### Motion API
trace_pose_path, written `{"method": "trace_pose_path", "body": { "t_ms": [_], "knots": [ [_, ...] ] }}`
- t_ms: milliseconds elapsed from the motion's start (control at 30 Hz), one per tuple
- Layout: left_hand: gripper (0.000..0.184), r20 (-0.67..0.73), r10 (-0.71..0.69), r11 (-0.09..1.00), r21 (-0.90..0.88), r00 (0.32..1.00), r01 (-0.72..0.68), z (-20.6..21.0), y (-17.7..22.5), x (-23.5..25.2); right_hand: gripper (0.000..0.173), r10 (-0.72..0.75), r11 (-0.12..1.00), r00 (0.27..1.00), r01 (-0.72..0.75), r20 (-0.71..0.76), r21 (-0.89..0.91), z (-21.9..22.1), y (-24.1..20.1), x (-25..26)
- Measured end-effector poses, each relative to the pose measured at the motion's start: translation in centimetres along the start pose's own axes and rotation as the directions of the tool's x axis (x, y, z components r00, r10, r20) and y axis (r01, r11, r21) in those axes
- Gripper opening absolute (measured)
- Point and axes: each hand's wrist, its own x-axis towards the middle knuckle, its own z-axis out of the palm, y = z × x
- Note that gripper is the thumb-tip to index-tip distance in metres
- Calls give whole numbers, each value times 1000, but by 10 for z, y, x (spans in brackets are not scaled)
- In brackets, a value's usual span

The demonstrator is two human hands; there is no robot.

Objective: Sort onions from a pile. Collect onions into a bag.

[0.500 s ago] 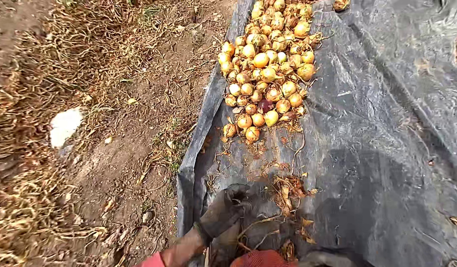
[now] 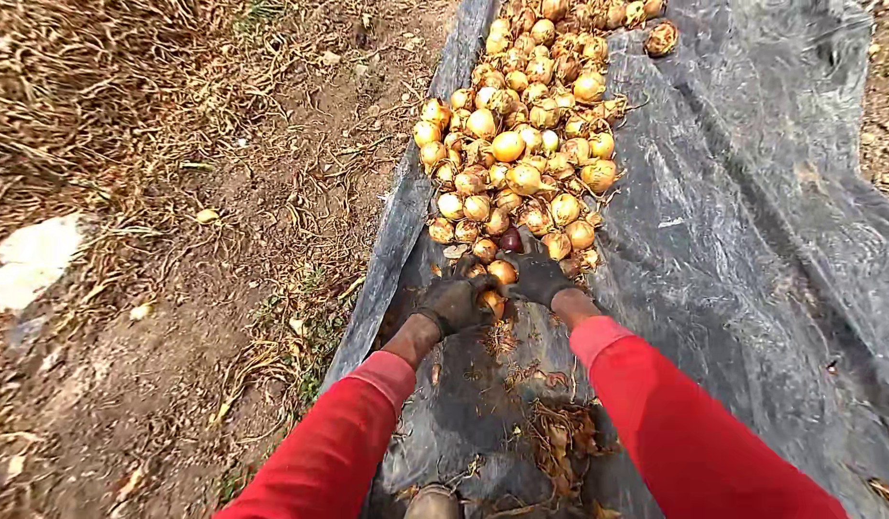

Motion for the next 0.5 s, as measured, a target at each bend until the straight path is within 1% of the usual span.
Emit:
{"method": "trace_pose_path", "body": {
  "t_ms": [33,67,100,133,167,233,267,333,400,433,500],
  "knots": [
    [58,-13,-11,1000,-17,1000,10,6,0,-1,81,9,1000,1000,-9,1,-10,4,-1,5],
    [62,-69,-1,1000,-9,998,1,20,-1,-1,81,7,1000,1000,-8,-17,-18,10,-1,6],
    [69,-152,15,1000,2,988,-14,39,-3,-2,81,-3,1000,999,2,-42,-25,14,-1,4],
    [73,-202,22,1000,24,979,-17,59,-7,1,80,-12,1000,998,11,-66,-19,18,0,-2],
    [71,-220,30,999,51,975,-19,78,-12,5,79,-6,1000,996,5,-93,-4,24,0,-15],
    [68,-201,42,990,143,979,-13,102,-25,13,78,24,996,990,-12,-141,85,34,-1,-58],
    [70,-182,42,984,176,982,-10,112,-34,13,77,34,995,985,-18,-170,98,42,-1,-81],
    [77,-159,54,979,203,986,-20,129,-50,-4,73,33,997,980,-19,-197,71,61,-1,-120],
    [83,-124,25,982,191,992,-1,144,-59,-30,68,22,1000,978,-20,-207,14,80,-2,-134],
    [87,-97,3,983,183,995,15,151,-59,-42,68,23,999,984,-27,-177,-18,84,-6,-140],
    [88,-35,-28,979,201,999,35,162,-51,-58,73,38,998,998,-41,-55,-51,78,-16,-146]
  ]
}}
